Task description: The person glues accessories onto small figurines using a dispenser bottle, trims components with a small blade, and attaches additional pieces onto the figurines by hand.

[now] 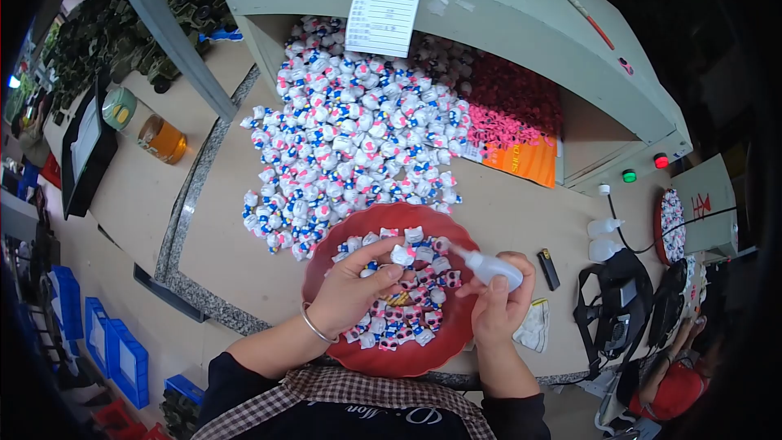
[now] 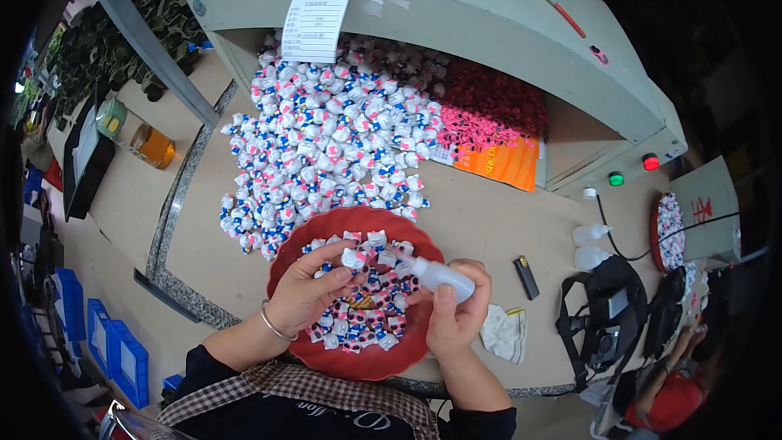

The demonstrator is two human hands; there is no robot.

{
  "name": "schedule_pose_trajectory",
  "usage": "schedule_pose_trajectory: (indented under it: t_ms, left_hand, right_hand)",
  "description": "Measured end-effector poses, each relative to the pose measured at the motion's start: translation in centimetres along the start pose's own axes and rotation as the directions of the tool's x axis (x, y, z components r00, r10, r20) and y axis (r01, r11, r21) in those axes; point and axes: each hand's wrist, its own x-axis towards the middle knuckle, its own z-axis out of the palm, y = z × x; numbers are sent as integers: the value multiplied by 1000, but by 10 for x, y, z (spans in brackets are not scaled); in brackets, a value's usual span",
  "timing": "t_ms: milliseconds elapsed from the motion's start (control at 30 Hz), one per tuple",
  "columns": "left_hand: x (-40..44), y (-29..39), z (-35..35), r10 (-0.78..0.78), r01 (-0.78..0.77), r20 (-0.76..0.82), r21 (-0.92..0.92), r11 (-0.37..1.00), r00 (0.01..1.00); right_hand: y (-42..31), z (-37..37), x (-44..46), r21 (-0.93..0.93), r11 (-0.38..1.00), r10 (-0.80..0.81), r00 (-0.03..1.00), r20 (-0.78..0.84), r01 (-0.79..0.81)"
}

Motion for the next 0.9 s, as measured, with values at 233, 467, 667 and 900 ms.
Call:
schedule_pose_trajectory:
  t_ms: [233, 467, 667, 900]
  left_hand:
    - [0, 4, 3, -79, 80, 35, -32, 996, 996]
    - [1, -1, -1, -38, 42, 51, -86, 995, 998]
    - [1, 1, -3, -41, 47, 64, -94, 994, 997]
    - [-1, 6, 4, -20, 24, 134, -29, 999, 991]
  right_hand:
    - [-4, -34, 56, -214, 948, 220, 971, -91, -234]
    - [71, -37, 156, -901, 434, 16, 1000, 25, 15]
    - [90, -31, 172, -989, 122, -39, 996, 84, 88]
    - [-2, -19, 107, -367, 859, 396, 918, 32, -358]
